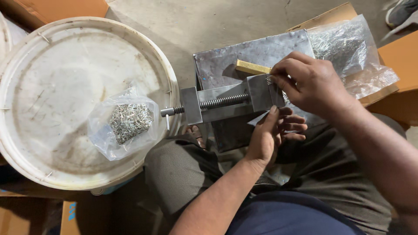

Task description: The person uses a bench vise to hold a metal block and repeatedly inserts small metal fasteners into it. They pick up fasteners from a pile on the table and place them into the vise jaws, occasionally using a small wooden block to assist.

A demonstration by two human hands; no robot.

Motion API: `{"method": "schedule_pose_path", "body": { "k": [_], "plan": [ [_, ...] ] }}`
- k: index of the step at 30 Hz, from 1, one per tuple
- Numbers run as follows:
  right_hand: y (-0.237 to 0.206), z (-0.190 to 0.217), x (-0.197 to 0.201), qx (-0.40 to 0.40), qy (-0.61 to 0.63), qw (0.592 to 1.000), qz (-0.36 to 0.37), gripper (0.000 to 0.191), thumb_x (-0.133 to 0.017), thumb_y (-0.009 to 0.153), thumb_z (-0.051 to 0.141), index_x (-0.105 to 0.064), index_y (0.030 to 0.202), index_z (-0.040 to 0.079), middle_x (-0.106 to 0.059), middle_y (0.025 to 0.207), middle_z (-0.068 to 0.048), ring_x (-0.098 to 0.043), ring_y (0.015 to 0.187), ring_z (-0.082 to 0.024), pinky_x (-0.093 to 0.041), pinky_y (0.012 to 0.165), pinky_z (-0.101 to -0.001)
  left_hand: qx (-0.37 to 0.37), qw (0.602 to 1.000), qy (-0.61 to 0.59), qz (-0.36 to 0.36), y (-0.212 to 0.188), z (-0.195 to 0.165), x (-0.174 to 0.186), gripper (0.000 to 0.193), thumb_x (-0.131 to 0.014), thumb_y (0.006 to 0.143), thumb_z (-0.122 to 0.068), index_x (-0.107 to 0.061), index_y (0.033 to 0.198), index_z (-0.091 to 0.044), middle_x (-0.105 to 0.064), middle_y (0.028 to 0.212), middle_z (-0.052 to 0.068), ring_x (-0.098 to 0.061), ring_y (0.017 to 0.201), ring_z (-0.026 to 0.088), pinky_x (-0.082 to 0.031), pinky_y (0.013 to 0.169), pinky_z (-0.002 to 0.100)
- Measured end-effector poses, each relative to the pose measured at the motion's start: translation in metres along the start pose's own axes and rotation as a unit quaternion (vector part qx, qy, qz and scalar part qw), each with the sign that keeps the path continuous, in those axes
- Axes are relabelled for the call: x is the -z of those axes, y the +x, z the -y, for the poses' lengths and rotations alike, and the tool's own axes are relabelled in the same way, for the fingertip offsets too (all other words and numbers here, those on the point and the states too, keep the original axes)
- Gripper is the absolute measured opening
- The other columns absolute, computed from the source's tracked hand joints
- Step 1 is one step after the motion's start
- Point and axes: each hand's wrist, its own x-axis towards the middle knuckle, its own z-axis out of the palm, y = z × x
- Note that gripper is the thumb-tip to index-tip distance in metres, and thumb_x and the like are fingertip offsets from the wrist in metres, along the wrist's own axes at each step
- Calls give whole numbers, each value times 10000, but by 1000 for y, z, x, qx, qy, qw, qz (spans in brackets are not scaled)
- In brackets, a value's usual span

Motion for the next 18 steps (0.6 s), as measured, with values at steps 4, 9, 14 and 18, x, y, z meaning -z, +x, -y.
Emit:
{"method": "schedule_pose_path", "body": {
  "k": [4, 9, 14, 18],
  "plan": [
    [2, -1, 2, 0, -13, 1000, 18, 126, -749, 973, 126, -708, 1018, 16, -707, 982, -102, -733, 780, -263, -592, 691, -366, -6, 1000, 1, 9, 1, -1, 1, 528, -426, 1152, -498, -564, 1258, 1, -671, 1130, 216, -687, 1038, 307, -596, 864, 431],
    [4, -2, 3, 17, -30, 999, 31, 127, -744, 957, 125, -720, 1022, 19, -715, 990, -97, -740, 794, -260, -599, 691, -362, -12, 1000, 11, 12, 1, -3, -1, 526, -425, 1145, -507, -569, 1253, -13, -669, 1121, 213, -689, 1041, 301, -603, 864, 424],
    [10, -3, 0, 23, -47, 996, 72, 132, -746, 943, 152, -734, 1000, 34, -718, 973, -82, -741, 749, -250, -596, 661, -362, -13, 998, 56, 1, -3, -6, -5, 547, -397, 1134, -536, -575, 1235, -29, -670, 1092, 194, -694, 1033, 288, -610, 856, 416],
    [10, -4, -1, 36, -51, 996, 58, 121, -732, 946, 129, -745, 1030, 43, -724, 1020, -83, -744, 794, -269, -599, 683, -372, -14, 999, 44, 5, -1, -8, -5, 550, -394, 1148, -528, -578, 1234, -17, -674, 1099, 195, -691, 1033, 285, -606, 857, 412]
  ]
}}
